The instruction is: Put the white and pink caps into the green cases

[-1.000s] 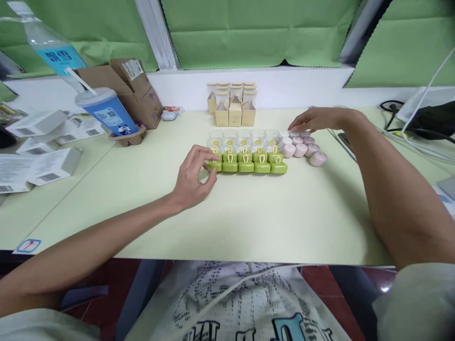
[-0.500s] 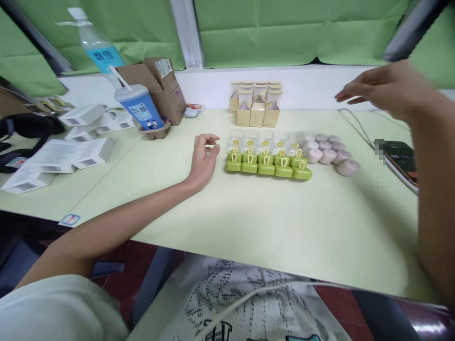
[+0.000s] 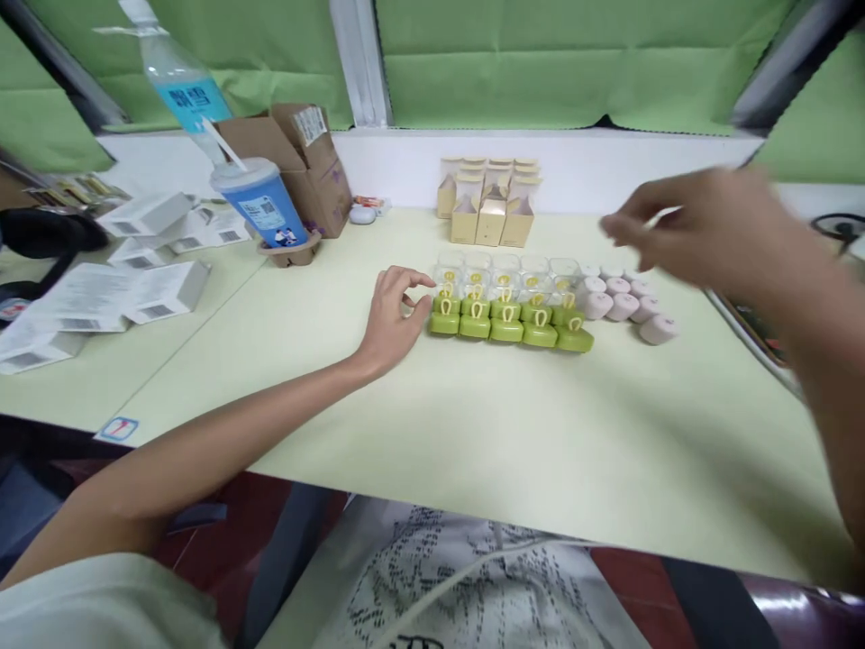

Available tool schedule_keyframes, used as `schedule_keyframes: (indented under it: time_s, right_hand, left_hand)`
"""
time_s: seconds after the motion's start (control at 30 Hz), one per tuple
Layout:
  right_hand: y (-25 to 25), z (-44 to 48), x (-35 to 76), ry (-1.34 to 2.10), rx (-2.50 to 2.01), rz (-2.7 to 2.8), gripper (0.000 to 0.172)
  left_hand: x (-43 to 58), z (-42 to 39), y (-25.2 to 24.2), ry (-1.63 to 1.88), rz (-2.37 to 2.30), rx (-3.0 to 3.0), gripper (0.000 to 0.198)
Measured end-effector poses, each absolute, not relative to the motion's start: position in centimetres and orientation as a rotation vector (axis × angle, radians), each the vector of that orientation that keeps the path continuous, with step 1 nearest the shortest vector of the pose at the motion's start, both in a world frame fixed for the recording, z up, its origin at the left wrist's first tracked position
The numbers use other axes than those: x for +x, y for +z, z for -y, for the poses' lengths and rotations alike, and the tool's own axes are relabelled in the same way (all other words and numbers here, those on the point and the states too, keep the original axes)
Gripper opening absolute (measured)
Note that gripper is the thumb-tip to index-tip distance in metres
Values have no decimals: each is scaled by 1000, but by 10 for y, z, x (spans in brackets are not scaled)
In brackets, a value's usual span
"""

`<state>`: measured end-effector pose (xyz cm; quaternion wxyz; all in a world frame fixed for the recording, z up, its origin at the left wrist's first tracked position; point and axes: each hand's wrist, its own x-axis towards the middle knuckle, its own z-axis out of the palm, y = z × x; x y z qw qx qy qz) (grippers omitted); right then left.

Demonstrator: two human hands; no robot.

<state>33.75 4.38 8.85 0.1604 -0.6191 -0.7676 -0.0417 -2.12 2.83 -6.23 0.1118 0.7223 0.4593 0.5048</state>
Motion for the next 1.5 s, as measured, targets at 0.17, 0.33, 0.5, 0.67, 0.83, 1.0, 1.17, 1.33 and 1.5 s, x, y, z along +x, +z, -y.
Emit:
schedule_keyframes:
  time_s: [0.17, 0.33, 0.5, 0.67, 0.83, 1.0, 1.17, 1.33, 1.5]
  right_hand:
    - [12, 7, 299, -348, -1612, 2077, 54]
    - [-24, 17, 321, -269, -1648, 1937, 51]
    - [-32, 15, 320, -151, -1785, 2003, 61]
    - [-32, 13, 320, -18, -1794, 2053, 64]
    - [-32, 12, 321, 140, -1708, 2016, 55]
    - [-34, 10, 323, 153, -1668, 2009, 51]
    - [-38, 6, 324, 168, -1602, 1989, 52]
    - [-30, 9, 324, 191, -1641, 1993, 53]
    - [-18, 15, 327, 379, -1691, 2010, 67]
  left_hand:
    - [-16, -25, -65, 1419, -1327, 2235, 21]
    - [-14, -25, -64, 1299, -1386, 2061, 20]
    - [-15, -26, -60, 1258, -1482, 1883, 14]
    - [-14, -23, -55, 1159, -1467, 1815, 11]
    - [-14, -22, -53, 1124, -1460, 1819, 11]
    - [-14, -20, -52, 1086, -1453, 1851, 12]
    - [-14, -20, -52, 1081, -1469, 1896, 10]
    - [-13, -19, -51, 1072, -1486, 1908, 11]
    - [-13, -16, -50, 1056, -1517, 1924, 13]
